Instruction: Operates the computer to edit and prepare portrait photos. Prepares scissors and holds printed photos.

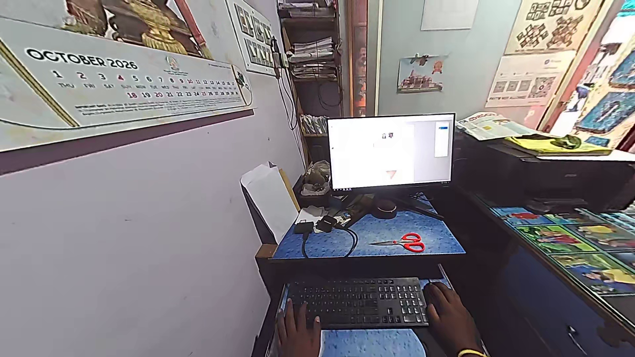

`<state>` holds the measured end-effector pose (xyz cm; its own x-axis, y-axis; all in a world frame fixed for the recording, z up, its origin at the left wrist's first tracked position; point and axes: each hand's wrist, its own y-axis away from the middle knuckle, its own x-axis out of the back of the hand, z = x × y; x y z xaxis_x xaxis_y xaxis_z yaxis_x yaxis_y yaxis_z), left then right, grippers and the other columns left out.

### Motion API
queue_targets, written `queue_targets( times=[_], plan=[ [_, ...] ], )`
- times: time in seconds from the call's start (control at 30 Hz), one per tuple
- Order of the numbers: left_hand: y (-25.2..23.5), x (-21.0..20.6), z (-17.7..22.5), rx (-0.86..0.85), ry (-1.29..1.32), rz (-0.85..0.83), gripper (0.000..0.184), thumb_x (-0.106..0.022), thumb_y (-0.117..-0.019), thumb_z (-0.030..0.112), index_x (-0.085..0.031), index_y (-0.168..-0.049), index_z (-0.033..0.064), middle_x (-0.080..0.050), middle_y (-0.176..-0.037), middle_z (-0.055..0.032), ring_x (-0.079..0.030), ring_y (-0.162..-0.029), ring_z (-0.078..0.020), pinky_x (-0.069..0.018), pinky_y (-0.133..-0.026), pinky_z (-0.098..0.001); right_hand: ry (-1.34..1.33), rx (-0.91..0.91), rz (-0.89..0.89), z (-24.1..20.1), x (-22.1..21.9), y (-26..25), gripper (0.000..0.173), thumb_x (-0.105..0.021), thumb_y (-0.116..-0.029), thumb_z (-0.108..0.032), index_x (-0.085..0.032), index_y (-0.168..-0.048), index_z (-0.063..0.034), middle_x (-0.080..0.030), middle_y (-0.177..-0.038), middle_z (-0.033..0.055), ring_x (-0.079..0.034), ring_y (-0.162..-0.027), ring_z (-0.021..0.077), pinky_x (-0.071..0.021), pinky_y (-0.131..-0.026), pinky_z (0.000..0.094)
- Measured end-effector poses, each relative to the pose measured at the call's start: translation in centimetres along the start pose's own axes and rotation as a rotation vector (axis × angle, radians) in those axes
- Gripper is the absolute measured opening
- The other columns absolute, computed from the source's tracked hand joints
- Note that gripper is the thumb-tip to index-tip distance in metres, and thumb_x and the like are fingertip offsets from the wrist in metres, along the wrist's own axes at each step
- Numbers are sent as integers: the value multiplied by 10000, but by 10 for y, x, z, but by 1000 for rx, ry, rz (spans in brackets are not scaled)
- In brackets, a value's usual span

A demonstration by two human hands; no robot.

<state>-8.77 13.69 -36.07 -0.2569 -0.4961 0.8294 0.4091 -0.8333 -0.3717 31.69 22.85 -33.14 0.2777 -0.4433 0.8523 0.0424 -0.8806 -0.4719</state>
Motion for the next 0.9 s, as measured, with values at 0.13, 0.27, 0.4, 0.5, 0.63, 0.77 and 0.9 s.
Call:
queue_targets(
  times=[0.13, 0.27, 0.4, 0.5, 0.63, 0.77, 0.9],
  plan=[
    [-47, -9, -12, -70, 24, 184, 665, -401, -967, 563, -605, -1403, 104, -365, -1602, -249, -342, -1462, -509, -307, -1165, -633, 18, -23, 30, 0, -2, 0, 471, -533, -855, -352, -721, -1248, -175, -647, -1358, 103, -617, -1249, 313, -517, -1013, 509],
    [-64, -24, -25, -78, 29, 190, 655, -380, -973, 555, -615, -1385, 103, -408, -1586, -215, -415, -1435, -454, -370, -1130, -607, 35, -90, -21, -1, -1, 0, 469, -551, -876, -315, -696, -1294, -159, -612, -1404, 127, -577, -1303, 339, -491, -1052, 520],
    [-54, -27, -27, -73, 43, 131, 638, -400, -987, 531, -612, -1379, 74, -435, -1571, -195, -522, -1362, -404, -458, -1069, -578, 47, -110, -23, 1, -5, -1, 465, -544, -894, -324, -691, -1308, -172, -603, -1420, 120, -560, -1326, 331, -490, -1062, 510],
    [-50, -27, -28, -107, 39, 116, 642, -385, -992, 552, -611, -1389, 100, -437, -1580, -163, -483, -1406, -373, -432, -1101, -565, 34, -112, -5, 2, -7, 0, 455, -555, -897, -310, -694, -1304, -164, -603, -1417, 130, -563, -1319, 342, -487, -1063, 516],
    [-55, -27, -28, -142, 5, 95, 632, -353, -995, 545, -610, -1391, 125, -435, -1589, -129, -446, -1440, -342, -400, -1128, -554, 48, -119, 15, 2, -6, 0, 450, -522, -907, -323, -699, -1289, -164, -605, -1412, 125, -559, -1324, 325, -481, -1074, 504],
    [-55, -22, -24, -133, -8, 75, 626, -354, -999, 545, -577, -1437, 157, -368, -1635, -121, -468, -1416, -380, -420, -1086, -594, 46, -129, 34, 0, -3, -1, 440, -514, -911, -307, -707, -1274, -149, -617, -1393, 134, -573, -1305, 335, -489, -1064, 505],
    [-54, -22, -23, -115, -46, 24, 612, -328, -1009, 556, -578, -1446, 209, -420, -1609, -91, -502, -1387, -366, -421, -1071, -609, 37, -141, 29, -3, 0, -1, 434, -513, -914, -301, -708, -1271, -149, -615, -1396, 133, -566, -1312, 341, -486, -1066, 515]
  ],
)
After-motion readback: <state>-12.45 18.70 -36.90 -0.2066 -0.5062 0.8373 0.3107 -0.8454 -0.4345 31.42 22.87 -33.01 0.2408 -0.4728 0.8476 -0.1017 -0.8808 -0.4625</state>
